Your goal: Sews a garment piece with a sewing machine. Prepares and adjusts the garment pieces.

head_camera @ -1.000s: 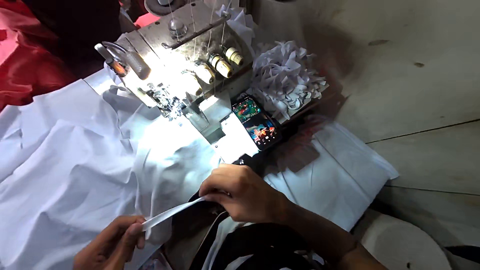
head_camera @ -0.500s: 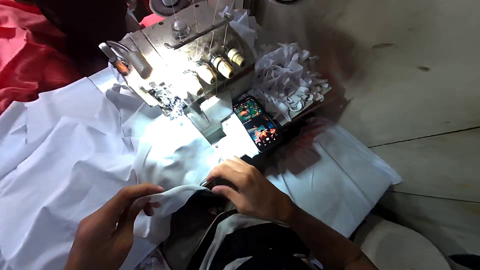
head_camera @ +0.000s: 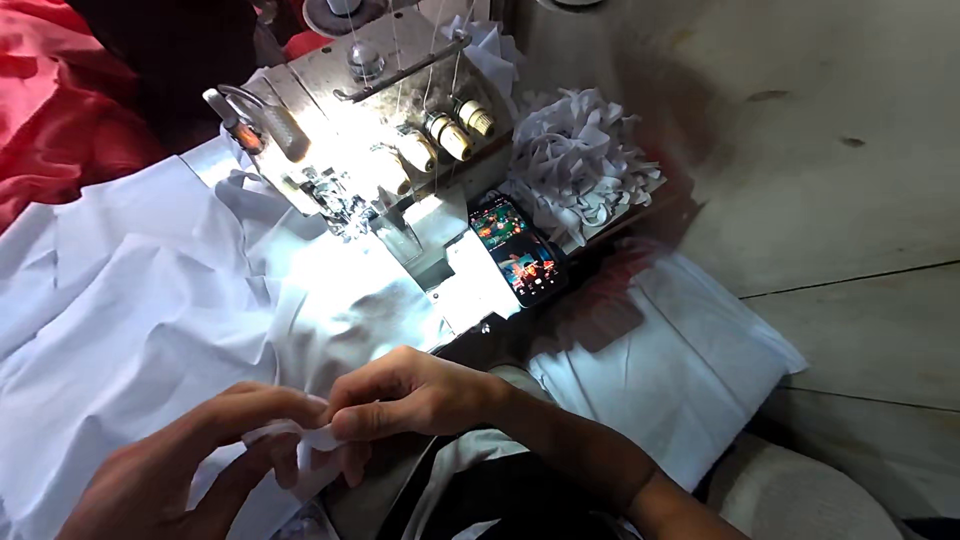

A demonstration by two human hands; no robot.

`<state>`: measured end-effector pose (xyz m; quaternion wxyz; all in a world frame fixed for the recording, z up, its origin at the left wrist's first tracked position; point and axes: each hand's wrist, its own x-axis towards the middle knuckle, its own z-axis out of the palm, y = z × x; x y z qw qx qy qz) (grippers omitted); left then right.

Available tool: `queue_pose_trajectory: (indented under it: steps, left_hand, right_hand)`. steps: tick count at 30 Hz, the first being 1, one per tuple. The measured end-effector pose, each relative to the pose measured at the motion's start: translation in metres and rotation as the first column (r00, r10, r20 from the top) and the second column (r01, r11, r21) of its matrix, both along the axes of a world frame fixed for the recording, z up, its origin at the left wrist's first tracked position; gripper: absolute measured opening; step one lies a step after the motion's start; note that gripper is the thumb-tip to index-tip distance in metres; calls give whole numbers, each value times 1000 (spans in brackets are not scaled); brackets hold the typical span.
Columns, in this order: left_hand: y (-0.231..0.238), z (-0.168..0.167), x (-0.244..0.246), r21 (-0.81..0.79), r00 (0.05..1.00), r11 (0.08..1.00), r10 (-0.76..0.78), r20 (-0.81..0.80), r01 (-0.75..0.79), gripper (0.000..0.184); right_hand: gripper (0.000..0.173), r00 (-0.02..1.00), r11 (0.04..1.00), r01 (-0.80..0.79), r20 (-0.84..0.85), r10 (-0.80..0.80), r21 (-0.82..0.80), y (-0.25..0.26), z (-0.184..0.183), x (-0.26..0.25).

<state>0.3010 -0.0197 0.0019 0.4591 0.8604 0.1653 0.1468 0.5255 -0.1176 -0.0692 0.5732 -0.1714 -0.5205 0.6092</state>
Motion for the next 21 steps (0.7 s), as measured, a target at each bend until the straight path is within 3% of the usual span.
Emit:
queue_pose_trajectory:
  steps: [3,7,15,21]
  left_hand:
    - [7,-4,3,-52,999,998,42,9,-42,27]
    - [17,-15,15,-73,988,991,119,98,-112,23]
    - [33,-28,68,168,928,918,331,171,-359,21]
    - [43,-28,109,361,911,837,378,164,-412,23]
  right_hand:
    - [12,995,995,101,14,-101,0,-4,-2,0]
    - [16,942,958,286,182,-282,2,-12,-5,9]
    - [22,733,805,593,410,-543,7,-24,-28,28]
    - [21,598,682,731,507,-621,-27,-43,-50,39]
